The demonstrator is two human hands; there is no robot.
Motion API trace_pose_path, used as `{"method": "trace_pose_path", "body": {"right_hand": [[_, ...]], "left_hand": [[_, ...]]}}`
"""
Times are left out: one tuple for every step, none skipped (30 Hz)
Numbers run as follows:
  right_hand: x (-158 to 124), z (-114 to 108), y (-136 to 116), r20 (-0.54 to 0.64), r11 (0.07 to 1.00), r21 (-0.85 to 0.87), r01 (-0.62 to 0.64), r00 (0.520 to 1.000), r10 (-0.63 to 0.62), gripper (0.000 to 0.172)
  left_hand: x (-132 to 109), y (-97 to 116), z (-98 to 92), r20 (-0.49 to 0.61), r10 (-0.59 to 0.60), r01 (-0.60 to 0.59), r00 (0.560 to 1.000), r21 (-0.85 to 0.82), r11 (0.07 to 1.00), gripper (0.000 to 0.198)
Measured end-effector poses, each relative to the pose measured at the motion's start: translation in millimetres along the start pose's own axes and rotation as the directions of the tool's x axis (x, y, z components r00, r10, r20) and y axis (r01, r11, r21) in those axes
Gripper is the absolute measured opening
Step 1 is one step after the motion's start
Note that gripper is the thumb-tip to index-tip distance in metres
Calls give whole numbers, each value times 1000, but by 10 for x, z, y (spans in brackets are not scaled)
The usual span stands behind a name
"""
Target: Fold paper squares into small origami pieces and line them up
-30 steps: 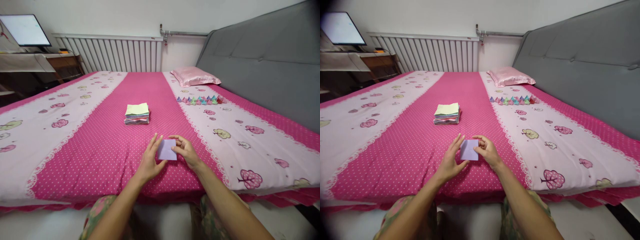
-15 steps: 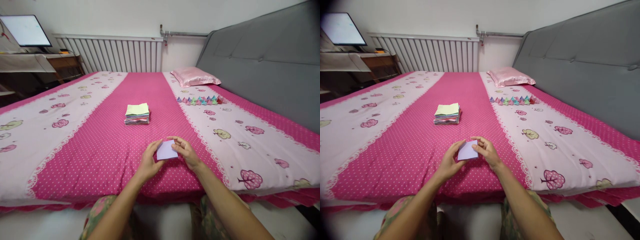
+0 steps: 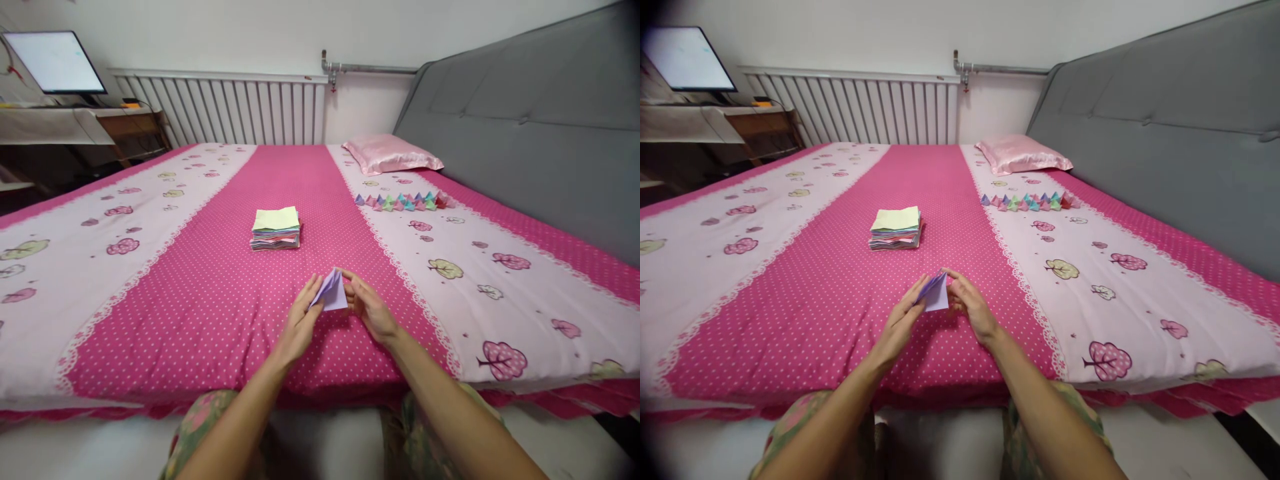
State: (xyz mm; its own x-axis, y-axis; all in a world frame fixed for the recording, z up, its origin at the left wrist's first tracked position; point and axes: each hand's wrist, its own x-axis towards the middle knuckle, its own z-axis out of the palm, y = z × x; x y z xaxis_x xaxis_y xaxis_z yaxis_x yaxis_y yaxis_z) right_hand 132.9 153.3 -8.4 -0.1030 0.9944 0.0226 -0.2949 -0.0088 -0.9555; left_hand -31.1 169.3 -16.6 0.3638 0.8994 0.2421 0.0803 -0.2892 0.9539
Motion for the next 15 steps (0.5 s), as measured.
{"method": "trace_pose_path", "body": {"right_hand": [[1, 5, 7, -3, 1000, 0, 1, 1000, -1, 52], [2, 10, 13, -4, 1000, 3, 4, 1000, -4, 52], [3, 15, 17, -4, 1000, 8, 6, 1000, -6, 51], [4, 19, 20, -6, 1000, 11, 7, 1000, -7, 50], [5, 23, 20, -10, 1000, 11, 6, 1000, -6, 49], [5, 26, 19, -17, 1000, 9, 4, 1000, -4, 48], [6, 29, 15, -25, 1000, 8, 2, 1000, -1, 47], [7, 31, 9, -35, 1000, 9, 1, 999, 0, 46], [8, 32, 4, -45, 1000, 15, 1, 999, -1, 44], [10, 34, -2, -54, 1000, 24, 3, 999, -2, 42], [13, 34, -6, -63, 999, 34, 7, 998, -5, 39], [17, 34, -9, -70, 999, 42, 14, 998, -11, 37], [21, 33, -9, -76, 999, 49, 22, 997, -19, 34], [25, 31, -7, -80, 998, 54, 30, 996, -26, 32], [29, 27, -4, -82, 998, 58, 35, 996, -30, 30]], "left_hand": [[-1, -5, -2, 1, -4, 4, 1000, -1, 1000, 43], [-3, -6, -4, 4, -3, 3, 1000, -2, 1000, 44], [-4, -2, -6, 8, -1, 1, 1000, -4, 1000, 44], [-5, 7, -6, 14, 0, 0, 1000, -5, 1000, 44], [-6, 19, -5, 18, 1, 0, 1000, -7, 1000, 44], [-8, 32, -3, 19, -2, 2, 1000, -11, 1000, 45], [-10, 46, 0, 20, -5, 5, 1000, -14, 1000, 45], [-11, 59, 4, 22, -7, 7, 1000, -15, 1000, 45], [-14, 69, 7, 24, -8, 8, 1000, -11, 1000, 45], [-16, 76, 10, 29, -6, 6, 1000, -3, 1000, 45], [-18, 81, 12, 36, -3, 2, 999, 10, 1000, 45], [-20, 84, 13, 45, 3, -4, 999, 28, 1000, 46], [-23, 86, 14, 55, 10, -13, 998, 50, 999, 46], [-26, 87, 13, 67, 18, -23, 998, 73, 997, 46], [-29, 89, 12, 79, 26, -34, 997, 97, 995, 47]]}}
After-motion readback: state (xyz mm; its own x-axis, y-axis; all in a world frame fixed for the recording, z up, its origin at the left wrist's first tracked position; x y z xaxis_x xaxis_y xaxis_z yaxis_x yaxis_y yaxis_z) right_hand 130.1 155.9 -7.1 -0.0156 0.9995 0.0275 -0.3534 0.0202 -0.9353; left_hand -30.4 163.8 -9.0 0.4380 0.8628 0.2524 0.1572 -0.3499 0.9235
